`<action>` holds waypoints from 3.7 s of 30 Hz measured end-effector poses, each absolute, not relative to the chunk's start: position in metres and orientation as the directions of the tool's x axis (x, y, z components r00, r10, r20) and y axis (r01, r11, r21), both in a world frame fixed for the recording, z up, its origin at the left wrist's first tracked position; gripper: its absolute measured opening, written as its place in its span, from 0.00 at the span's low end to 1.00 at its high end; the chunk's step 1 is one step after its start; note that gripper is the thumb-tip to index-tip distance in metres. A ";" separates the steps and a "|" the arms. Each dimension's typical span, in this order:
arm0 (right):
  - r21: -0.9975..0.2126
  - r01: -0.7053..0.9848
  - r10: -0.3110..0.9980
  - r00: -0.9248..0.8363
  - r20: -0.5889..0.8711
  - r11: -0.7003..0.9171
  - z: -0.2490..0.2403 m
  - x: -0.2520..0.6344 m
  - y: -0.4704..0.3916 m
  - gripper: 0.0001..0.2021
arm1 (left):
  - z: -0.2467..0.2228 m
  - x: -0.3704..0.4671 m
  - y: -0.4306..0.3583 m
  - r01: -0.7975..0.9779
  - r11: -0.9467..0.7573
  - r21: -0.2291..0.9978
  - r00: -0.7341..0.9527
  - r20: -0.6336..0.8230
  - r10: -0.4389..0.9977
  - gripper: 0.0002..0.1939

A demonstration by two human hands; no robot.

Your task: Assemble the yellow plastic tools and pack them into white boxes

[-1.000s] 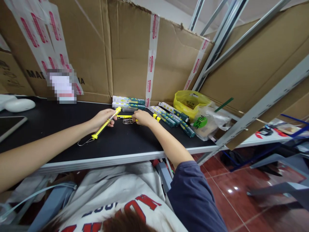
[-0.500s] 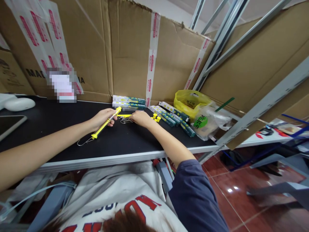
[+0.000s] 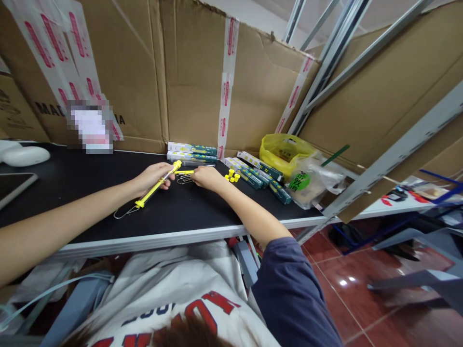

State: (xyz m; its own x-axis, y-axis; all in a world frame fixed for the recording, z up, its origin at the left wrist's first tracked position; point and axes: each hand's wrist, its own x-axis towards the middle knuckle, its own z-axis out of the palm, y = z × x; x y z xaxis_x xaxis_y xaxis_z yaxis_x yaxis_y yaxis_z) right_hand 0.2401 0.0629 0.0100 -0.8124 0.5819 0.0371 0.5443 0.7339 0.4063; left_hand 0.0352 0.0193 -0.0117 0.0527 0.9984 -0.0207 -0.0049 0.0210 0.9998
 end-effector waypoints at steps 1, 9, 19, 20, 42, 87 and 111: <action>0.405 0.544 0.579 -0.814 0.044 0.735 0.009 0.241 0.063 0.09 | -0.012 0.035 0.019 -0.003 0.021 1.000 0.053 -0.021 0.998 0.06; 0.331 0.679 0.619 -0.733 0.280 0.655 0.011 0.244 0.064 0.09 | -0.013 0.035 0.020 0.021 0.008 1.000 0.081 -0.010 0.997 0.06; -0.059 0.710 0.655 -0.610 0.446 0.701 0.014 0.235 0.055 0.06 | -0.016 0.036 0.019 -0.001 -0.091 0.996 0.161 0.090 0.983 0.11; -0.091 0.696 0.651 -0.605 0.458 0.712 0.013 0.234 0.053 0.06 | -0.015 0.036 0.018 -0.002 -0.092 0.996 0.164 0.092 0.982 0.11; -0.076 0.642 0.561 -0.599 0.571 0.763 0.010 0.226 0.043 0.08 | -0.017 0.042 0.011 0.037 -0.016 0.999 0.263 0.006 0.965 0.10; -0.942 -0.087 0.773 -0.549 0.318 0.325 0.008 0.222 0.057 0.12 | -0.015 0.042 0.012 0.016 -0.143 0.990 0.271 0.133 0.953 0.11; -0.407 0.404 0.574 -0.556 0.602 0.819 0.015 0.235 0.060 0.09 | -0.012 0.043 0.009 0.004 -0.090 0.996 0.245 0.086 0.966 0.08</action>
State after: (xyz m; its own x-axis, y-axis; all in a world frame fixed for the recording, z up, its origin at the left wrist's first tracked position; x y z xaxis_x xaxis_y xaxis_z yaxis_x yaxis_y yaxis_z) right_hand 0.2346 0.0599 0.0150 -0.5557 0.5735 0.6019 0.4040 0.8190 -0.4074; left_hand 0.0426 0.0086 -0.0122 0.2449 0.9657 0.0864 0.0038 -0.0901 0.9959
